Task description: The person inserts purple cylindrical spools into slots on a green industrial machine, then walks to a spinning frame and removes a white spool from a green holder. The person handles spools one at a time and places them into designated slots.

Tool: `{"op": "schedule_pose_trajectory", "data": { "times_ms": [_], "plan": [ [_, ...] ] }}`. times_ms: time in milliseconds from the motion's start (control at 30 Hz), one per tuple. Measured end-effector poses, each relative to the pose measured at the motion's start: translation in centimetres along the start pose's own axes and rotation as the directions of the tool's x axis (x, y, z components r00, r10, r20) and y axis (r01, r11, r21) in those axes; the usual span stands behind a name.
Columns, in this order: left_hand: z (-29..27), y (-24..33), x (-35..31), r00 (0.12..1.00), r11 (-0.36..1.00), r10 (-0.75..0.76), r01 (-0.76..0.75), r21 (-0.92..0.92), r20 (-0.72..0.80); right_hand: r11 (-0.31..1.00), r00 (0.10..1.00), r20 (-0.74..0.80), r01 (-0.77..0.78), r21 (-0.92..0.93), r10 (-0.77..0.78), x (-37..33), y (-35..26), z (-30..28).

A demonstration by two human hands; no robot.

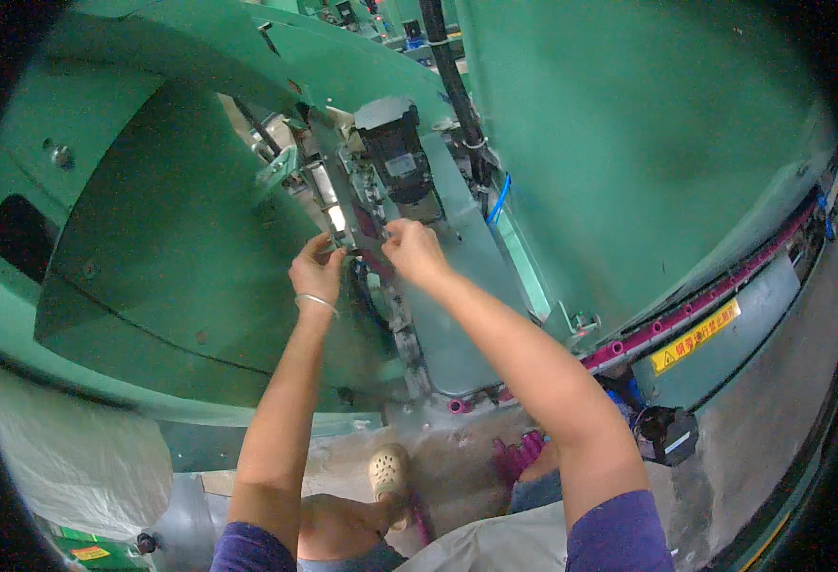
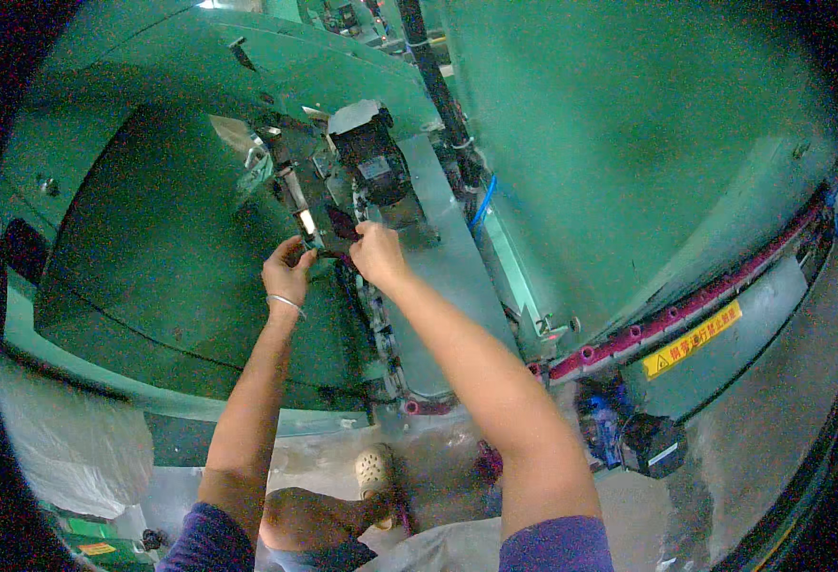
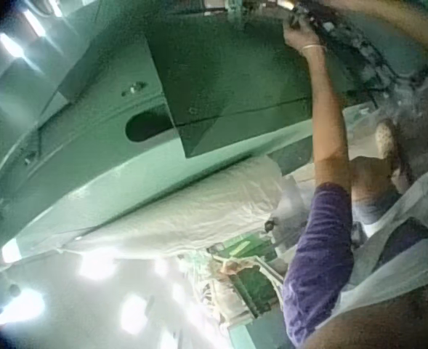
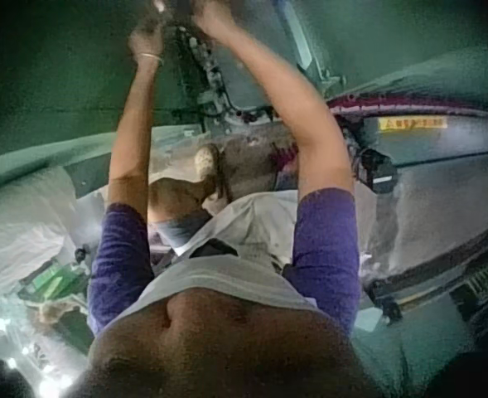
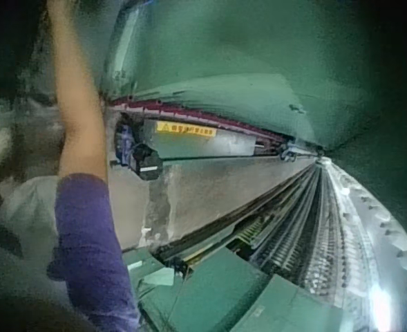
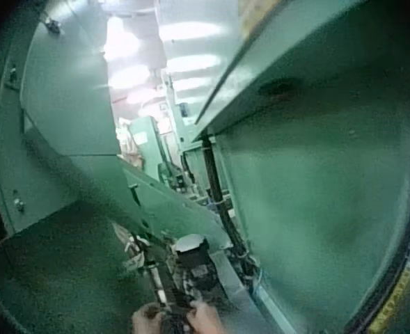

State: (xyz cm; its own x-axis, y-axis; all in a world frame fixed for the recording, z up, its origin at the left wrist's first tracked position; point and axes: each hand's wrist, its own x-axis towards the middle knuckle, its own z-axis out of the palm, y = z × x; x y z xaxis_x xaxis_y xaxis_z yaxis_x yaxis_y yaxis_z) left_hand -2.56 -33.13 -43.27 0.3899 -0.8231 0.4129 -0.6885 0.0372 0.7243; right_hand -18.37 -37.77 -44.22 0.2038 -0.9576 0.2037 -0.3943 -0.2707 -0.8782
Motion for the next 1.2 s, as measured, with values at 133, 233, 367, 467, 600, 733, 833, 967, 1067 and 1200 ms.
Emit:
{"op": "schedule_pose_trajectory", "data": {
  "times_ms": [133, 233, 367, 467, 600, 733, 833, 967, 1067, 1200],
  "plan": [
    [0.0, 0.0, -0.1, 0.994, 0.993, 0.084, -0.077, 0.094, -0.075, 0.997, 0.997, -0.043, -0.06, 0.05, 0.062, 0.2, 0.9, 0.8],
    [0.0, 0.0, -0.2, 0.999, 0.998, -0.035, 0.034, -0.06, -0.01, 0.99, 0.994, -0.024, -0.105, 0.094, 0.108, 0.0, 1.5, 1.1],
    [0.0, 0.2, -0.3, 0.999, 1.0, -0.007, 0.008, 0.016, -0.043, 0.983, 0.988, 0.015, -0.155, 0.097, 0.154, -0.3, 1.4, 0.5],
    [-0.1, 0.2, -0.3, 1.0, 1.0, -0.008, 0.007, -0.027, -0.023, 0.986, 0.993, 0.012, -0.119, 0.113, 0.118, -0.2, 1.0, 0.2],
    [-0.1, 0.2, -0.3, 1.0, 1.0, -0.018, 0.018, -0.005, -0.016, 0.985, 0.996, -0.005, -0.084, 0.153, 0.085, -0.3, 0.7, 0.2],
    [0.0, 0.3, -0.2, 0.993, 0.99, -0.119, 0.121, -0.078, 0.025, 0.988, 0.998, -0.036, -0.048, 0.149, 0.054, -0.4, 0.6, 0.1],
    [-0.3, 0.5, -0.2, 0.999, 0.997, -0.046, 0.046, 0.057, 0.002, 0.98, 0.995, -0.041, -0.081, 0.183, 0.09, -0.3, 0.3, -0.5],
    [-0.5, 0.9, -0.2, 0.999, 0.995, -0.041, 0.04, 0.09, 0.006, 0.96, 0.994, -0.049, -0.078, 0.269, 0.094, -0.4, -0.4, -1.1],
    [-0.6, 1.0, -0.3, 1.0, 0.997, -0.017, 0.017, 0.072, -0.004, 0.956, 0.994, -0.059, -0.071, 0.285, 0.091, -0.3, -0.3, -1.1],
    [-0.5, 0.9, -0.2, 1.0, 0.999, -0.009, 0.008, 0.035, 0.016, 0.988, 0.997, -0.062, -0.029, 0.151, 0.039, 0.2, 0.1, -0.7]
  ]
}}
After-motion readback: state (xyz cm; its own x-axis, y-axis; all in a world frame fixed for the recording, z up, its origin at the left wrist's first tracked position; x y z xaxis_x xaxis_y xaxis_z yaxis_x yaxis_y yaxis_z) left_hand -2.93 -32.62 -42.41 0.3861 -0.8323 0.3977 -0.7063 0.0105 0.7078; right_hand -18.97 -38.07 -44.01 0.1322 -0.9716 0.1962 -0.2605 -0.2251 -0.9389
